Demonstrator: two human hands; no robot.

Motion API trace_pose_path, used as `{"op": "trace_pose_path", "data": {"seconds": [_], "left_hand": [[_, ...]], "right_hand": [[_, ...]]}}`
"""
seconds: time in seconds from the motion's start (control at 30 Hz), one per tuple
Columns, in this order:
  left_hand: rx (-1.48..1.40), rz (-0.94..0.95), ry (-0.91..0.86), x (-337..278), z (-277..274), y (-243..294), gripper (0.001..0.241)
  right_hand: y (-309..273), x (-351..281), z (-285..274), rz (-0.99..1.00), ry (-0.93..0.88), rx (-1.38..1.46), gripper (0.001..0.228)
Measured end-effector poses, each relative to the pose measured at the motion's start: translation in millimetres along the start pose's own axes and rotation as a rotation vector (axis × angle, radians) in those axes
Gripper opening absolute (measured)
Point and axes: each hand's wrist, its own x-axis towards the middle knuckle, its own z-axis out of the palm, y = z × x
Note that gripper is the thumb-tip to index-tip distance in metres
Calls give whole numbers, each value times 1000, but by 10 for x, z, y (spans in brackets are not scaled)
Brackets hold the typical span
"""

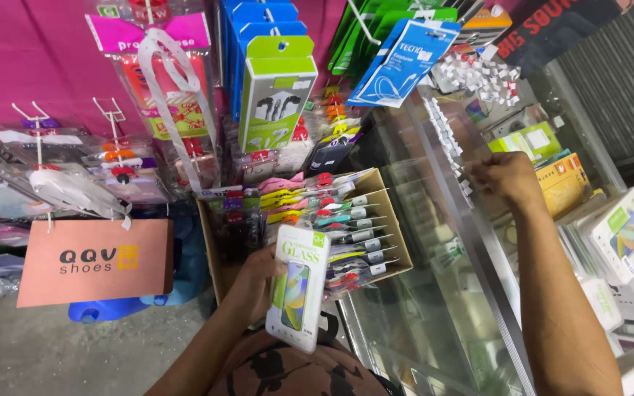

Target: Organizing and checking tempered glass screen protectors on a display counter.

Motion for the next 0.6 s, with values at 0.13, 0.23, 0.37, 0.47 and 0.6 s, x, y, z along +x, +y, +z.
{"op": "trace_pose_path", "data": {"seconds": [0.13,0.23,0.37,0.47,0.6], "left_hand": [[17,-21,40,8,-85,-30,58],[34,-18,51,21,-33,-10,60],[13,-31,18,38,-16,-2,59],[26,-43,35,20,28,30,59],[48,-39,68,3,18,32,61]], "right_hand": [[13,-4,-21,55,-49,-9,16],[97,47,-35,74,-81,43,16],[102,112,-13,68,-96,13,17],[36,86,-2,106,-84,7,18],[-28,67,10,173,-77,50,19]]}}
